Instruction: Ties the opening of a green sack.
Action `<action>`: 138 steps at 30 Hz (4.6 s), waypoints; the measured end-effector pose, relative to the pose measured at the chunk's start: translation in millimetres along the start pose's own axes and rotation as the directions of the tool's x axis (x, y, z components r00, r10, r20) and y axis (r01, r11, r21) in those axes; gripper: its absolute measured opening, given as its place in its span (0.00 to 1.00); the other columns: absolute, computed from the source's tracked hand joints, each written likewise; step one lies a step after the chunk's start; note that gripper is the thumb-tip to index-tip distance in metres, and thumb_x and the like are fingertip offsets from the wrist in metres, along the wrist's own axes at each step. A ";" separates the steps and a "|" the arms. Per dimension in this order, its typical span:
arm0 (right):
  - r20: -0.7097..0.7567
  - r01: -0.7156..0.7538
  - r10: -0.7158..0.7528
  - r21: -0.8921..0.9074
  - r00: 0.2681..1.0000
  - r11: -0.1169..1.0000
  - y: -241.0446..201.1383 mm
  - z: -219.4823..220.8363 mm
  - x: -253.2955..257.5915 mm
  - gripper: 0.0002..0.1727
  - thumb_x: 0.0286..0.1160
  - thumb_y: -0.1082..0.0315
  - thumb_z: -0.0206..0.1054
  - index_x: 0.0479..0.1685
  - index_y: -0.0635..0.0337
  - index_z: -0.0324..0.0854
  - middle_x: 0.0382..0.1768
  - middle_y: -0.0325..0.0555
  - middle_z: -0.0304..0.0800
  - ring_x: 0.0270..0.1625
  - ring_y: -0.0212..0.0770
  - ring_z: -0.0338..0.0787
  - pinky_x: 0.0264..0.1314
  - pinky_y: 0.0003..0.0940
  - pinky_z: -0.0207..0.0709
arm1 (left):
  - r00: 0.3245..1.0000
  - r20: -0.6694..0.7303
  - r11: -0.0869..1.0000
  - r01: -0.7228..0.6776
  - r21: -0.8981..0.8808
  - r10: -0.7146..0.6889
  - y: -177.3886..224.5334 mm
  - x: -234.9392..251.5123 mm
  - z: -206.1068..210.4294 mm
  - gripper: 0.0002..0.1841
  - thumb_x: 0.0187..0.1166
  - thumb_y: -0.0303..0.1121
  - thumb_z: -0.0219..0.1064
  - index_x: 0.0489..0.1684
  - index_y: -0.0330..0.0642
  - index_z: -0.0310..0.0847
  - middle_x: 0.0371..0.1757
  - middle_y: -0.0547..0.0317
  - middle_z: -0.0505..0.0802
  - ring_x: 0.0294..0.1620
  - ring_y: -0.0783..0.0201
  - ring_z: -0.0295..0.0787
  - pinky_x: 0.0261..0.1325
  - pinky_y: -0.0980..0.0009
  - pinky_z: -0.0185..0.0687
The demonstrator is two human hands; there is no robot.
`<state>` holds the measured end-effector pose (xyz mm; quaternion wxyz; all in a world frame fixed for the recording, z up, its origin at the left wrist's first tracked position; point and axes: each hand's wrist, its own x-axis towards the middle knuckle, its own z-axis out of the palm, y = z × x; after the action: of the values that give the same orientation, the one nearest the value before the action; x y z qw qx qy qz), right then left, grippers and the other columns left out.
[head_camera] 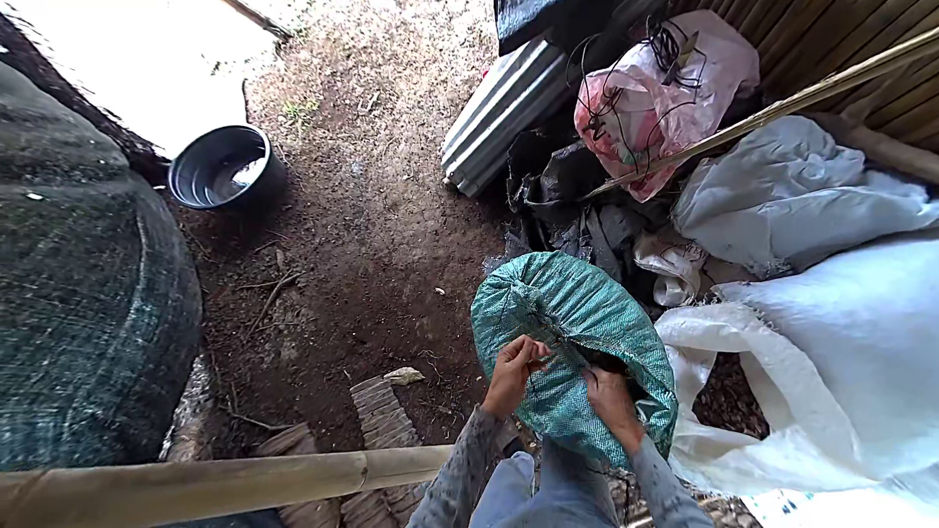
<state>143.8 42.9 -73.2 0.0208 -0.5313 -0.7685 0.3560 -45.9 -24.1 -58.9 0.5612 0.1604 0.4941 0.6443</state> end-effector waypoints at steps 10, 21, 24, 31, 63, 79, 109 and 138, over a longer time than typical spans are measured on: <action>0.130 -0.120 0.103 0.132 0.986 0.984 -18.9 -16.2 29.3 0.22 0.73 0.59 0.77 0.54 0.71 0.90 0.54 0.64 0.93 0.64 0.58 0.90 0.75 0.54 0.75 | 0.996 -0.041 0.918 -0.061 0.391 0.083 -50.8 7.3 3.1 0.18 0.88 0.29 0.43 0.23 0.45 0.70 0.18 0.72 0.74 0.22 0.75 0.73 0.34 0.75 0.75; 0.131 -0.252 0.218 0.600 0.967 0.759 -8.4 -3.6 33.9 0.13 0.62 0.72 0.84 0.43 0.69 0.92 0.39 0.52 0.97 0.43 0.35 0.94 0.55 0.34 0.86 | 0.985 -0.130 0.963 -0.075 0.260 0.112 -50.3 7.6 4.3 0.20 0.90 0.29 0.40 0.22 0.48 0.68 0.17 0.74 0.74 0.20 0.76 0.71 0.30 0.77 0.72; 0.189 -0.317 0.259 0.670 0.947 0.671 -10.9 -4.9 33.4 0.12 0.56 0.82 0.82 0.41 0.72 0.91 0.36 0.52 0.96 0.37 0.34 0.93 0.48 0.31 0.87 | 0.980 -0.126 0.949 -0.111 0.296 0.154 -54.4 7.0 3.9 0.19 0.89 0.28 0.41 0.22 0.47 0.68 0.17 0.75 0.72 0.19 0.78 0.69 0.30 0.78 0.70; 0.279 -0.168 0.069 0.349 0.958 0.922 -7.8 -20.9 50.4 0.13 0.56 0.73 0.85 0.39 0.69 0.91 0.37 0.52 0.94 0.41 0.39 0.90 0.53 0.41 0.83 | 0.982 -0.107 0.939 -0.114 0.325 0.156 -58.1 7.8 3.9 0.18 0.89 0.28 0.42 0.24 0.46 0.69 0.17 0.75 0.70 0.19 0.78 0.67 0.28 0.79 0.67; 0.473 0.083 -0.108 0.073 0.874 0.994 -11.7 -30.7 53.3 0.09 0.72 0.78 0.61 0.39 0.70 0.88 0.39 0.58 0.89 0.46 0.49 0.87 0.55 0.51 0.75 | 0.987 -0.133 0.713 0.030 0.701 0.088 -31.0 6.6 21.7 0.14 0.94 0.30 0.47 0.52 0.29 0.76 0.31 0.48 0.82 0.31 0.56 0.81 0.42 0.59 0.79; 0.360 -0.271 0.079 0.523 0.930 0.808 -5.1 -27.6 36.1 0.09 0.78 0.68 0.72 0.44 0.66 0.93 0.42 0.45 0.97 0.45 0.27 0.91 0.58 0.30 0.81 | 0.978 0.024 0.504 0.085 0.860 -0.207 -25.4 -5.2 21.4 0.19 0.92 0.35 0.52 0.49 0.30 0.87 0.43 0.40 0.92 0.50 0.47 0.89 0.62 0.48 0.78; 0.383 -0.368 0.147 0.605 0.912 0.706 -11.7 -29.8 35.6 0.12 0.83 0.75 0.64 0.58 0.70 0.84 0.50 0.50 0.93 0.50 0.32 0.90 0.59 0.31 0.83 | 0.970 0.021 0.345 0.066 0.936 -0.242 1.9 7.1 12.9 0.16 0.85 0.41 0.66 0.50 0.36 0.92 0.54 0.40 0.89 0.59 0.45 0.87 0.66 0.48 0.79; 0.420 -0.370 0.051 0.729 0.906 0.576 -22.2 -17.3 31.4 0.13 0.88 0.76 0.56 0.56 0.72 0.86 0.42 0.41 0.95 0.42 0.20 0.89 0.51 0.19 0.82 | 0.919 0.322 0.219 -0.370 0.903 0.228 -17.8 -0.9 -7.3 0.11 0.84 0.27 0.59 0.43 0.36 0.90 0.41 0.43 0.91 0.37 0.46 0.93 0.38 0.50 0.88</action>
<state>119.5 74.0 -58.5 0.0730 -0.4820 -0.4495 0.7485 -41.1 -30.3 -76.4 0.2473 0.5922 0.7032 0.3059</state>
